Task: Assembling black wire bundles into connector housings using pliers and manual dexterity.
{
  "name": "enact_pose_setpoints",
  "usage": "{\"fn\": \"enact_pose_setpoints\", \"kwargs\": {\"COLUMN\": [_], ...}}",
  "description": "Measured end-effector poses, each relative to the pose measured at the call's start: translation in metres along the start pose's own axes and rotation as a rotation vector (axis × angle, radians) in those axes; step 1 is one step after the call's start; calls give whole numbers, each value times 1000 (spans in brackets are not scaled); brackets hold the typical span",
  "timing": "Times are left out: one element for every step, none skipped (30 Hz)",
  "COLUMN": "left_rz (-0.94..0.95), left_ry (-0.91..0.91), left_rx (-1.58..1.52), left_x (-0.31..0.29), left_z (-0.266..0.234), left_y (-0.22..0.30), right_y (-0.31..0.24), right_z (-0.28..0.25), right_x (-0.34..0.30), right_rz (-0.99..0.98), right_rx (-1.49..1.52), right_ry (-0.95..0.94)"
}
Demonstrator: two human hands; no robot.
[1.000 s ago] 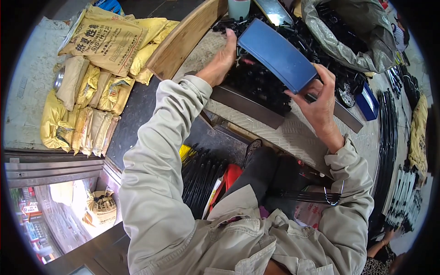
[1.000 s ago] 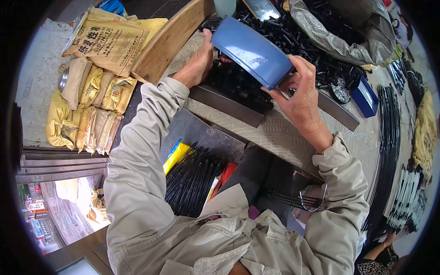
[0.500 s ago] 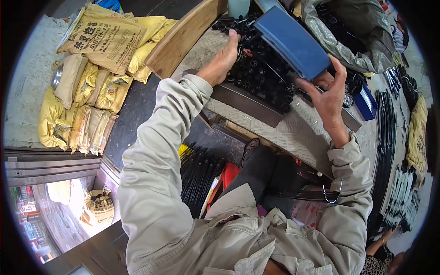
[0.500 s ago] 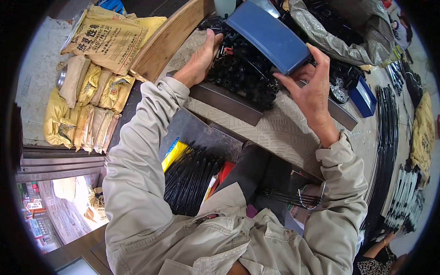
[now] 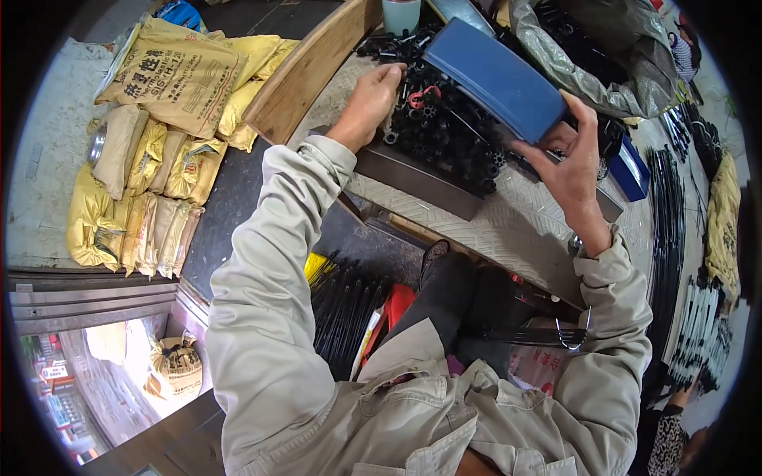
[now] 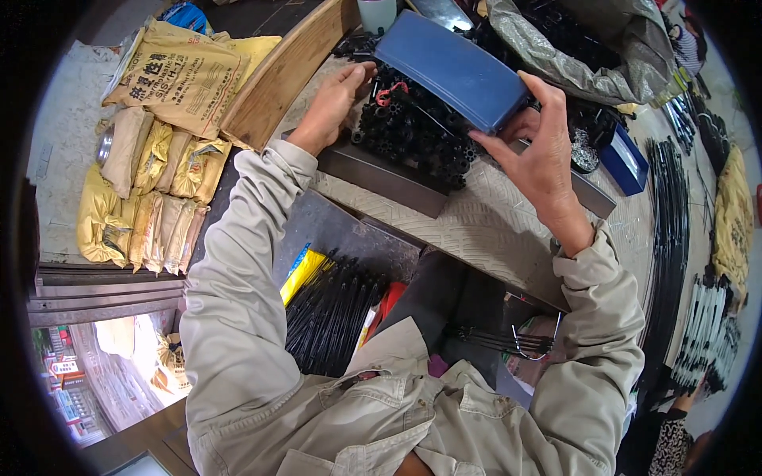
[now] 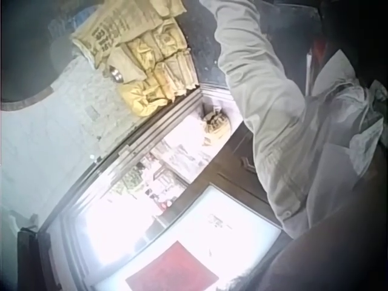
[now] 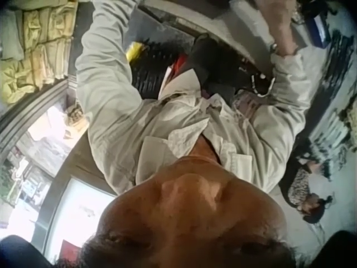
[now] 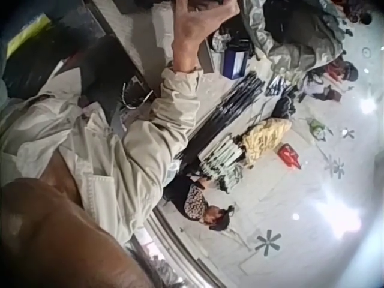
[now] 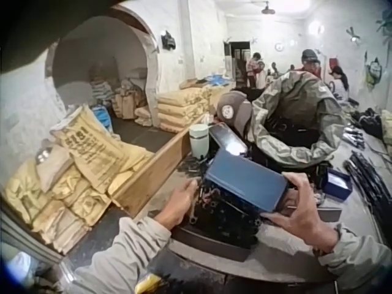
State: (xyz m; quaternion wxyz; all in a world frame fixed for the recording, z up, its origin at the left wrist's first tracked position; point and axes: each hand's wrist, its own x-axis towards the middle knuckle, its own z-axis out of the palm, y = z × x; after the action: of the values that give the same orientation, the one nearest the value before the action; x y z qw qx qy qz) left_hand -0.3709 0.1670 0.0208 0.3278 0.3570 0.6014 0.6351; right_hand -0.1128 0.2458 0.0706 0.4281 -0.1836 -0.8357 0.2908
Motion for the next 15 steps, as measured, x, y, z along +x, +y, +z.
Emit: {"fn": "enact_pose_setpoints", "kwargs": {"left_rz": [-35,-35,7,50,50,-14,-77,-78,-85,-93,-93,-85,-76,-76,-147], "left_ry": [15,16,8,0,-4,-4,-5,-6,-20,-35,-34,-12,10,8,37], "left_rx": [18,18,40,61,60,76,92,93,27,-39,-38,-150,-262,-263,-328], "left_x": [-1,-1,0,0,-1,-2,-4,-8,-13,-15,-15,-13,-12,-11,-10], "left_z": [2,0,-2,-3,-1,1,3,4,5,6,4,1,-1,-2,-2], "left_y": [0,-2,-6,-8,-5,-1,3,7,11,12,11,8,6,9,13], "right_y": [0,0,-1,-3,-3,0,4,4,4,5,5,4,0,-3,-4], "right_z": [-1,0,1,3,3,3,2,2,4,6,10,11,12,10,9], "right_x": [-2,-3,-5,-6,-8,-10,-12,-13,-11,-7,-3,1,7,14,20], "right_rz": [-11,-25,-25,-89,-150,-276,-403,-469,-468,-518,-570,-607,-607,-638,-669], "right_rx": [-22,-41,-40,-58,-80,-166,-251,-279,-280,-330,-378,-405,-406,-442,-479], "right_ry": [-30,-61,-61,-66,-70,-90,-111,-159,-158,-157,-157,-161,-161,-192,-224]}}
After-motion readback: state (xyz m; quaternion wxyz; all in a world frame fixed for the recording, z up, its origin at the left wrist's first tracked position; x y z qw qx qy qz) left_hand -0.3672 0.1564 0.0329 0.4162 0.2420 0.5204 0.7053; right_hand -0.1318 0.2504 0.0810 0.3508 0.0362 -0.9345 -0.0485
